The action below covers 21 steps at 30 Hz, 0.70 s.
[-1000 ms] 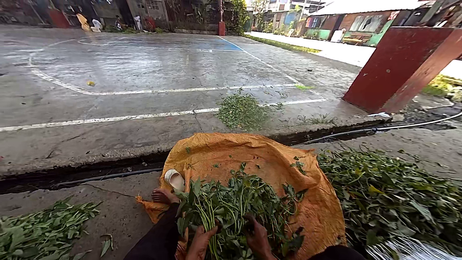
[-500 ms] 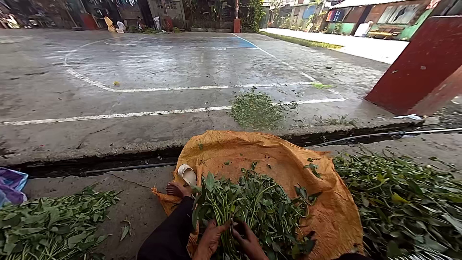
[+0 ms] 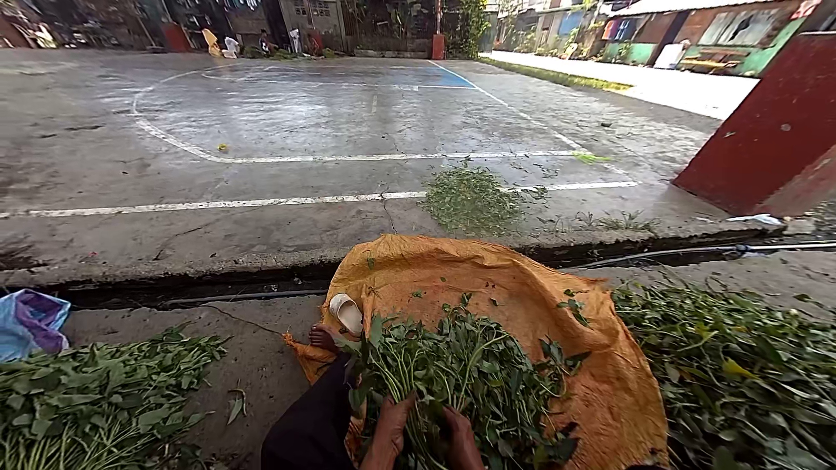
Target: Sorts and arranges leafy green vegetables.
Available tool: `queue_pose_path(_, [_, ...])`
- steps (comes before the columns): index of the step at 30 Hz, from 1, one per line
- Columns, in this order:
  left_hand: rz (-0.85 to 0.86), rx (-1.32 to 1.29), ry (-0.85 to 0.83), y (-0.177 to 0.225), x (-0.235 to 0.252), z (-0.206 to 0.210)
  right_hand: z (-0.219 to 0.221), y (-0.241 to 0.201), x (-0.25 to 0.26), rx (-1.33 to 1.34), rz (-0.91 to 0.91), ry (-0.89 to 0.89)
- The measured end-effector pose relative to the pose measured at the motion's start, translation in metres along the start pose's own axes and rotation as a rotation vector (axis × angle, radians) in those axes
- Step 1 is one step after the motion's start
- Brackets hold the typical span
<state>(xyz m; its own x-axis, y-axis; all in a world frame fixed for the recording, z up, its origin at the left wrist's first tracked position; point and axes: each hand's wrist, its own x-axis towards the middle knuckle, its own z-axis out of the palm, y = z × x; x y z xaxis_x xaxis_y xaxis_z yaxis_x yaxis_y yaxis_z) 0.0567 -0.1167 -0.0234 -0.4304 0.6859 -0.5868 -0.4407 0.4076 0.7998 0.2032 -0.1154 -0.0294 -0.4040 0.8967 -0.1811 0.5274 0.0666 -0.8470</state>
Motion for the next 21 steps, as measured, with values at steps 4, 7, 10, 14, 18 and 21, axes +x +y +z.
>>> queue_pose_path(4, [0.047, 0.035, 0.021, 0.007, 0.006, -0.01, -0.025, 0.032, -0.005, -0.6, 0.378, -0.517])
queue_pose_path(7, [0.062, 0.075, -0.017, 0.006, 0.003, -0.007, -0.028, 0.028, 0.007, -0.544, 0.268, -0.423])
queue_pose_path(10, [0.068, 0.132, -0.096, 0.009, -0.005, -0.003, -0.018, 0.014, 0.02, -0.098, -0.023, -0.388])
queue_pose_path(14, [0.107, 0.198, -0.125, 0.012, -0.007, -0.008, -0.007, 0.007, 0.025, 0.134, -0.089, -0.259])
queue_pose_path(18, [0.092, 0.189, -0.125, 0.009, -0.004, -0.008, -0.007, 0.003, 0.024, -0.047, -0.09, -0.312])
queue_pose_path(21, [0.077, 0.074, -0.05, 0.009, 0.0, -0.005, -0.008, 0.003, 0.014, -0.126, -0.03, -0.361])
